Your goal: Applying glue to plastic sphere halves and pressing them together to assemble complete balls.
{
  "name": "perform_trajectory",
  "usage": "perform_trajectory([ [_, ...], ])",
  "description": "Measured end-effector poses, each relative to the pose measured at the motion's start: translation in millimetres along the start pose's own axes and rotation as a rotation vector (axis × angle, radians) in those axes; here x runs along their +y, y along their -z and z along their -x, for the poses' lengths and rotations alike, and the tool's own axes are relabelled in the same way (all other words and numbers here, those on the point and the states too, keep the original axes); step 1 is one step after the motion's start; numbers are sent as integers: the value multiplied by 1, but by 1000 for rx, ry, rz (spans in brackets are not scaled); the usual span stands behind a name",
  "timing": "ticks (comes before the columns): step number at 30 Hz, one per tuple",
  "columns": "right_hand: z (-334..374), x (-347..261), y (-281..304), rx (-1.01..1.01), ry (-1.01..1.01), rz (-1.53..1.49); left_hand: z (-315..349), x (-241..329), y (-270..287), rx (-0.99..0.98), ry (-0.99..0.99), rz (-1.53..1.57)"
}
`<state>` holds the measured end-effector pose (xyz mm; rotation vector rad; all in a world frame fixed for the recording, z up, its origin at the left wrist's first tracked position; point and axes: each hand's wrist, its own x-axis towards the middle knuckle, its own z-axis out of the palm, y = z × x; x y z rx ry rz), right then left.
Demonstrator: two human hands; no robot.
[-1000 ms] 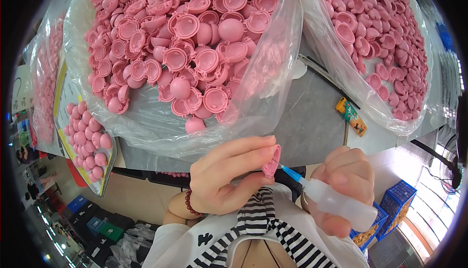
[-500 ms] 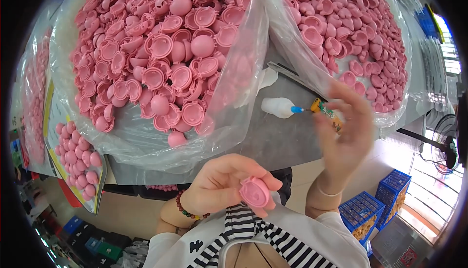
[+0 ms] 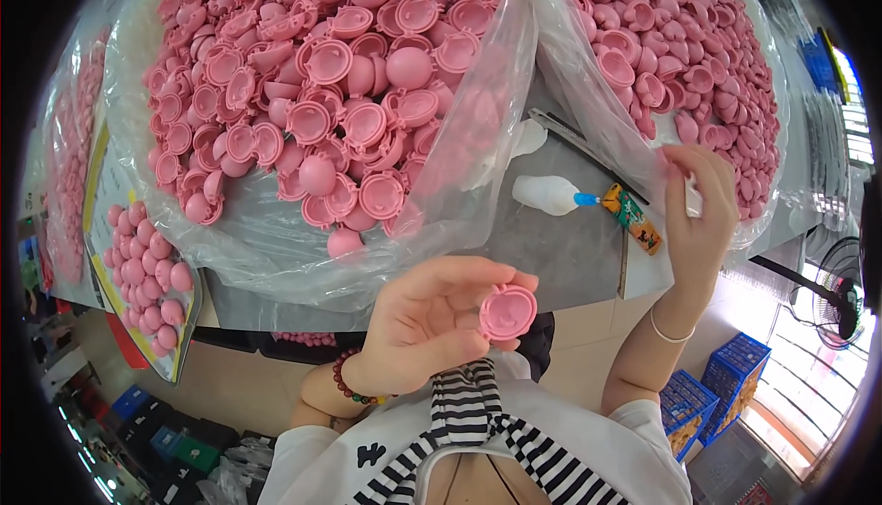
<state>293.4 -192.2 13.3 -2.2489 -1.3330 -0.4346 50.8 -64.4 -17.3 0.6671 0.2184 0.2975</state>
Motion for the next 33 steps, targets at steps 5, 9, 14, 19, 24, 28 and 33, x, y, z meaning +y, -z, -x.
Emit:
perform_trajectory([
  [5, -2, -1, -3, -86, -201, -245, 0, 6, 0, 56, 104, 84],
  [9, -2, 2, -1, -168, -87, -84, -1, 4, 0, 73, 117, 107],
  [14, 2, -11, -2, 78, -162, -111, 2, 3, -1, 106, 23, -8],
  [19, 21, -53, 1, -12, -47, -430, 0, 7, -2, 108, 92, 28],
  [24, 38, -67, -20, -162, 177, -364, 1, 8, 2, 48, 178, 172],
  [28, 51, -63, -20, -181, 243, -410, 1, 9, 3, 5, 197, 218],
  [33, 47, -70, -12, -237, 181, -452, 1, 8, 2, -18, 147, 238],
])
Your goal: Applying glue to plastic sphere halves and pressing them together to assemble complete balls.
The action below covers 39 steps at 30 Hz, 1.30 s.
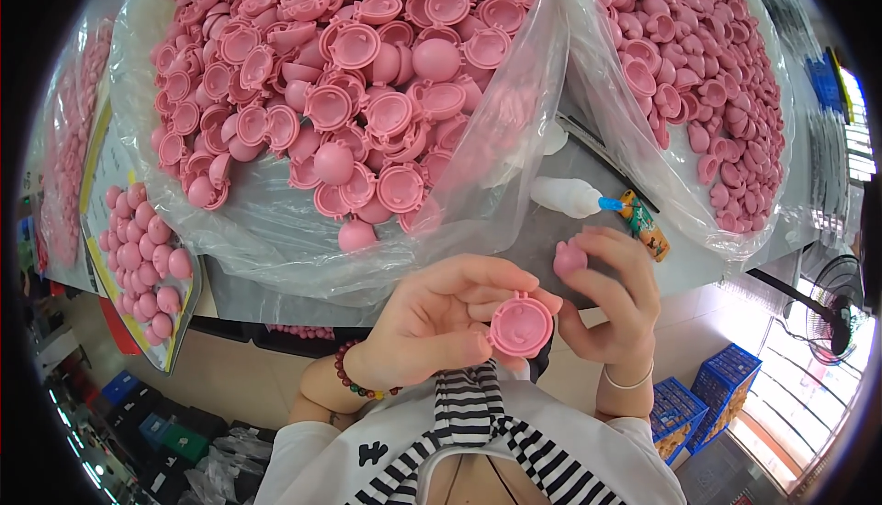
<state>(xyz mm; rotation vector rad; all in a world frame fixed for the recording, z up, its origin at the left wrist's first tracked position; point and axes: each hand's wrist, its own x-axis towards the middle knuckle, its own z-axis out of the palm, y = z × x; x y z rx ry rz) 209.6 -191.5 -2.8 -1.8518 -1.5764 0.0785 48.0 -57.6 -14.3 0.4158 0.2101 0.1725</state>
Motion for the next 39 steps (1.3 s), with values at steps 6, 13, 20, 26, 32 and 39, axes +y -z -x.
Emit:
perform_trajectory([
  [6, -7, -10, -3, 23, -234, 65, 1, -5, 4, -25, -321, -363],
  [13, -18, -31, -7, 222, 25, -421, -3, -5, 3, -43, -442, -691],
  [20, -15, -29, -9, 190, 74, -375, -4, -3, 2, -15, -461, -855],
  [26, -13, -30, -9, 211, 51, -356, -6, -5, 3, 3, -530, -904],
  [32, -10, -27, -4, 204, 39, -350, -6, -2, 6, -53, -539, -969],
  [39, -4, -29, -15, 177, 78, -417, -6, -2, 6, -29, -497, -928],
])
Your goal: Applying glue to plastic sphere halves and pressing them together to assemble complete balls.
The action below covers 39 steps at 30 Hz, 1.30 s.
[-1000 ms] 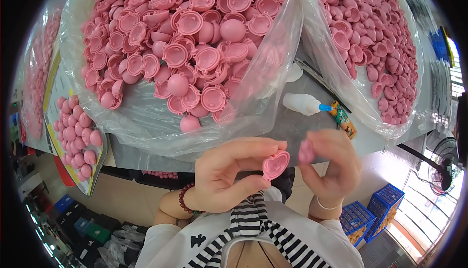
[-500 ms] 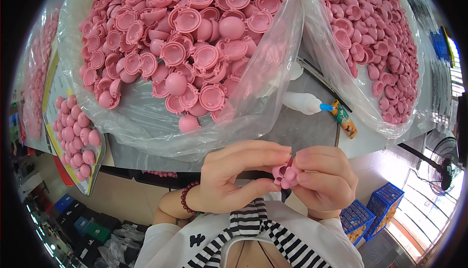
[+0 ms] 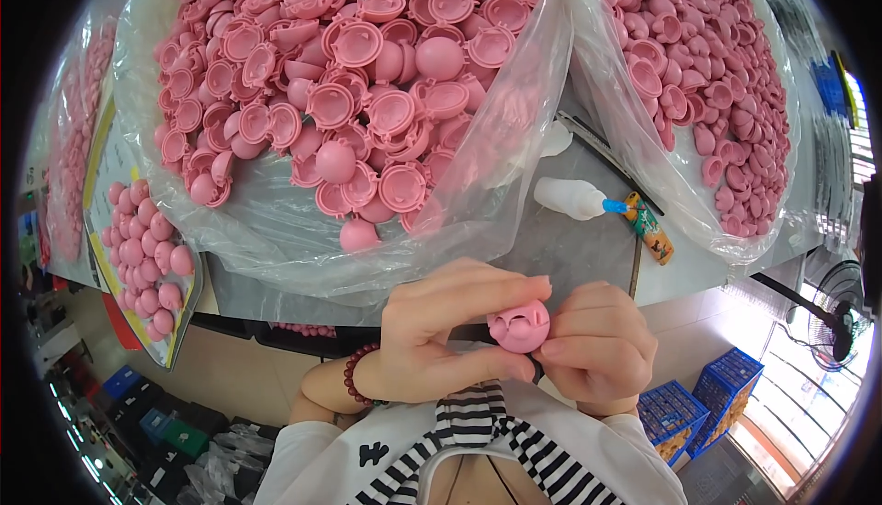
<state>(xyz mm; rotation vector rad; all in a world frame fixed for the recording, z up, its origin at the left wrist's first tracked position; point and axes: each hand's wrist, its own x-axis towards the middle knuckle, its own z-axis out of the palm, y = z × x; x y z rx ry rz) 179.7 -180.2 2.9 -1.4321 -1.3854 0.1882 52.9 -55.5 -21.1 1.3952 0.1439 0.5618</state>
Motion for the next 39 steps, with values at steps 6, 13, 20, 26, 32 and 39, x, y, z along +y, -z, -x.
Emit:
perform_trajectory([
  [6, 3, 0, -5, 39, 51, 23, -2, -1, 4, -6, -90, -45],
  [13, 3, 2, -4, 45, 55, 1, -3, -1, 6, -16, -95, -21],
  [20, -17, 37, 3, 377, -324, 49, 2, 1, -1, -78, 197, 719],
  [26, -12, 42, 2, 265, -323, 135, 6, 6, 1, -93, 442, 1037],
  [32, 2, 19, -2, 373, -347, -380, 11, 0, 10, -157, 426, 910],
  [39, 10, 14, -1, 345, -438, -334, 12, 15, 31, -190, -11, 550],
])
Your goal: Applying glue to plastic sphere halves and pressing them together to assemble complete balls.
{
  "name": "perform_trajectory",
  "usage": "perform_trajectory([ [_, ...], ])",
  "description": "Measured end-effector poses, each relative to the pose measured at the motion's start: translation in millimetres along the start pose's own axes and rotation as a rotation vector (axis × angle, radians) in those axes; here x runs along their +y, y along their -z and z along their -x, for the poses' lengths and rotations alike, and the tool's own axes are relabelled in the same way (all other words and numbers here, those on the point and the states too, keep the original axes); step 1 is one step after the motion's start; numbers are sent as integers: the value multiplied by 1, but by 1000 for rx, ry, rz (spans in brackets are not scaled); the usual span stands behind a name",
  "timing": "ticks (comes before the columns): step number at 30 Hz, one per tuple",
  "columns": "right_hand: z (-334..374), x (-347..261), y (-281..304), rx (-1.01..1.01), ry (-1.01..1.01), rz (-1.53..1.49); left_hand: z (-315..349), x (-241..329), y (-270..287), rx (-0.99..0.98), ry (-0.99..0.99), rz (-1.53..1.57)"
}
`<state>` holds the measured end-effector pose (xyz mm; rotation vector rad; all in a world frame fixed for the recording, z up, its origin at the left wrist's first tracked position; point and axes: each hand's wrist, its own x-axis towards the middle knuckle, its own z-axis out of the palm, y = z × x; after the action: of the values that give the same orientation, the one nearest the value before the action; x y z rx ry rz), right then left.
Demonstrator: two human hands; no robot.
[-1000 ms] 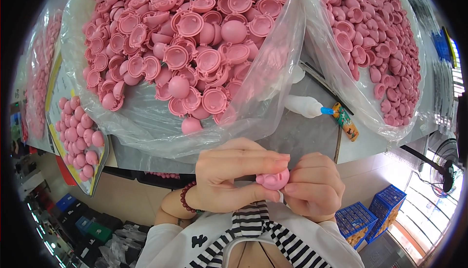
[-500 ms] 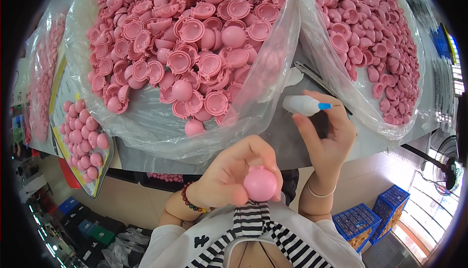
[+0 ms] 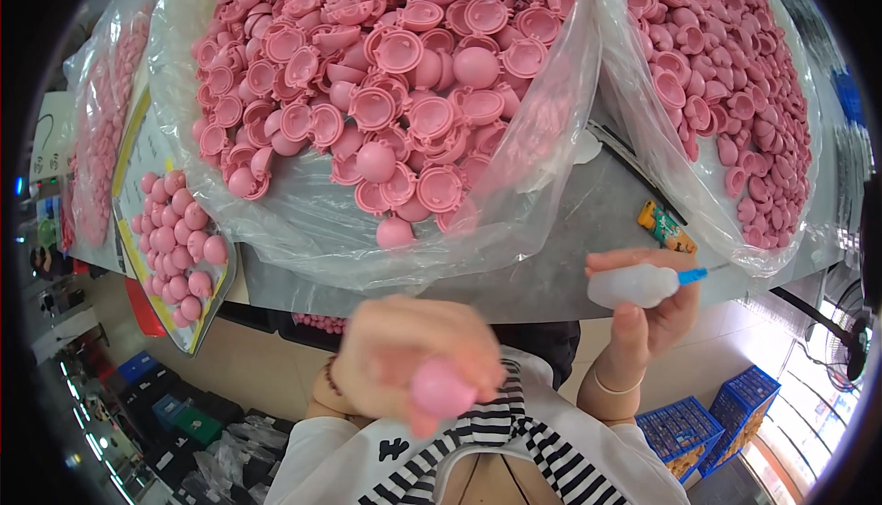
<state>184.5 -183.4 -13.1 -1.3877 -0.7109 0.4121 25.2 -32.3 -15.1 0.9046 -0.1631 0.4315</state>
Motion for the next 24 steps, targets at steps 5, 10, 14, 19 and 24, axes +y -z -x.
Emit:
perform_trajectory([
  [5, -4, -7, 8, 132, 87, 188, 44, 77, 33, 983, -259, -1541],
  [10, -1, -2, 7, 139, 86, 249, 60, 112, 81, 1116, -146, -2219],
  [14, 5, -4, 3, 96, 108, 187, 35, 85, 62, 911, -48, -2190],
  [19, 3, -6, 4, 40, 152, 151, 24, 83, 63, 852, 129, -2258],
  [24, 5, -3, 7, 38, 151, 138, 22, 83, 63, 690, 101, -2164],
])
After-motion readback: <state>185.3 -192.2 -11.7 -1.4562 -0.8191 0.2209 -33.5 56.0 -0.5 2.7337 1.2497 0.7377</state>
